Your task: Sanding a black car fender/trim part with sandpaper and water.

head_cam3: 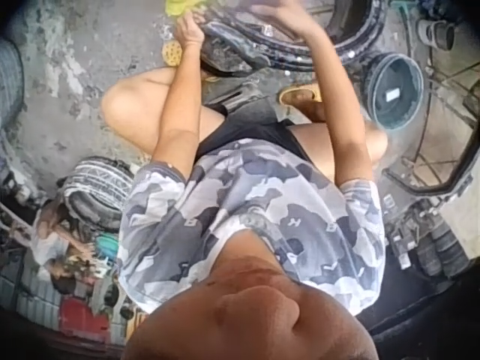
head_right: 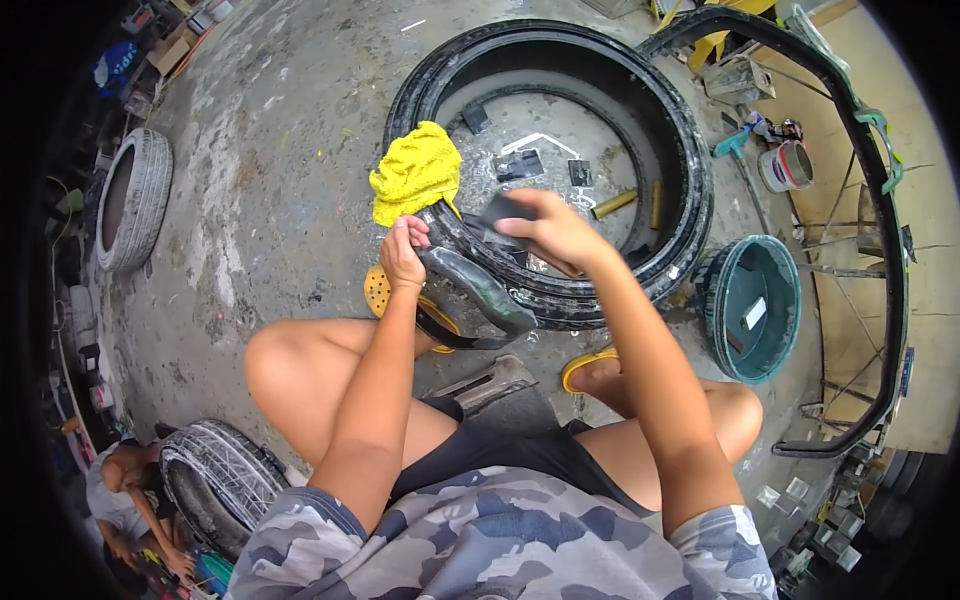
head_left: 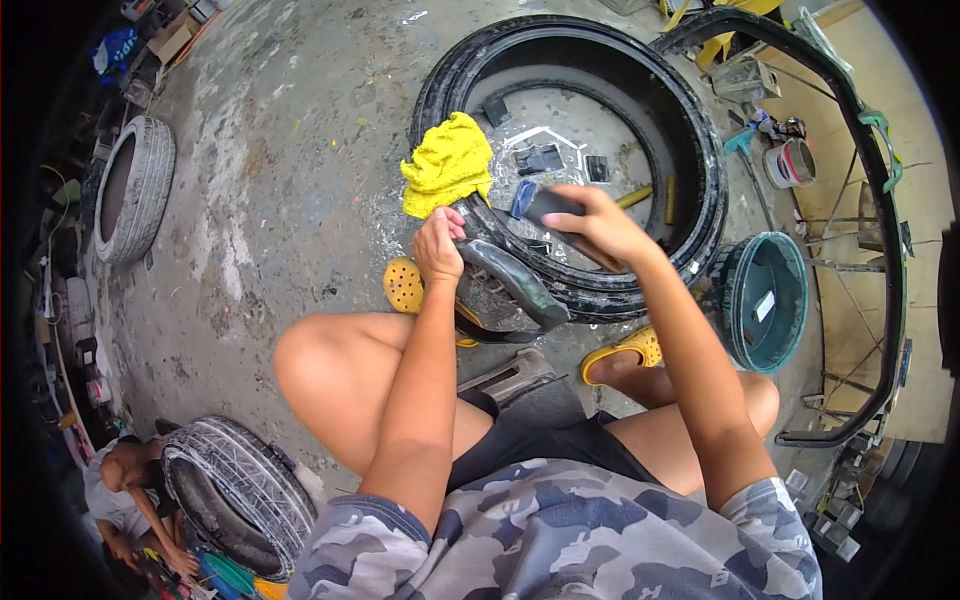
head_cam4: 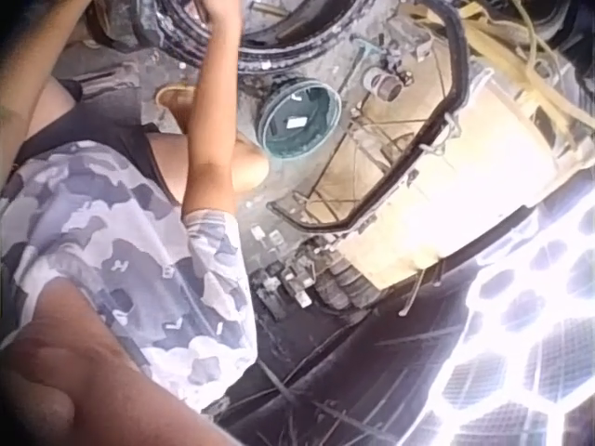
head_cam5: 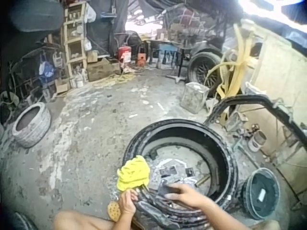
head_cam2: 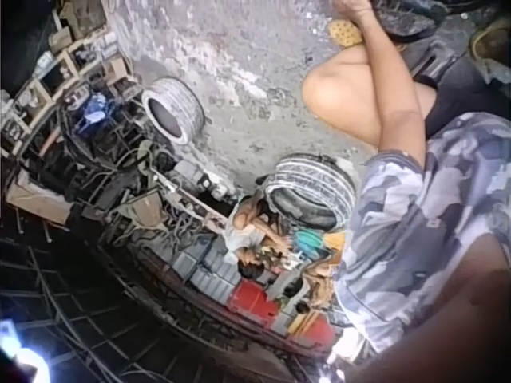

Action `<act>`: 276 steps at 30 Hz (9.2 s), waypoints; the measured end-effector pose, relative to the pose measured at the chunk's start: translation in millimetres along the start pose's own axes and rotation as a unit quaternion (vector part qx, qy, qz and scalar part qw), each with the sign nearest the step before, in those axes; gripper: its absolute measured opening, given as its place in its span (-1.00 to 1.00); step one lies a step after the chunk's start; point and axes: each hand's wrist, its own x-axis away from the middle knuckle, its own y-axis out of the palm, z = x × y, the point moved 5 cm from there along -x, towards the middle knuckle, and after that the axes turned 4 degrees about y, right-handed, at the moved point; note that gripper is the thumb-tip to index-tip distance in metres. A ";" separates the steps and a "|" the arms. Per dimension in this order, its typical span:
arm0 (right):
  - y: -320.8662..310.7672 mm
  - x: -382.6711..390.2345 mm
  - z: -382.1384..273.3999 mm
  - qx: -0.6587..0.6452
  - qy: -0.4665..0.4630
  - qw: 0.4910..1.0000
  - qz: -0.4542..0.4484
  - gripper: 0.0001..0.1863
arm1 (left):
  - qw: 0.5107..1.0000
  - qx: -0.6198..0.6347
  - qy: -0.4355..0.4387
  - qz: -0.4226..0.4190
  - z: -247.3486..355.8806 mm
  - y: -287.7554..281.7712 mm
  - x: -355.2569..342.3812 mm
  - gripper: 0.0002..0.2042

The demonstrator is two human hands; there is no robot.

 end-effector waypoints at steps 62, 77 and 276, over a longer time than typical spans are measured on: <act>72.3 59.6 14.8 0.206 -0.197 0.914 0.290 -0.62 | 0.975 -0.207 0.023 -0.081 30.9 16.6 -4.0 -0.62; 77.7 109.4 55.1 0.209 -0.196 0.918 0.273 -0.66 | 0.969 -0.230 0.069 -0.054 38.5 22.9 4.5 -0.64; -981.0 -20.4 -19.1 0.496 0.214 0.676 0.501 -0.51 | 0.940 -0.270 -0.134 -0.157 -1.0 -8.6 20.1 -0.57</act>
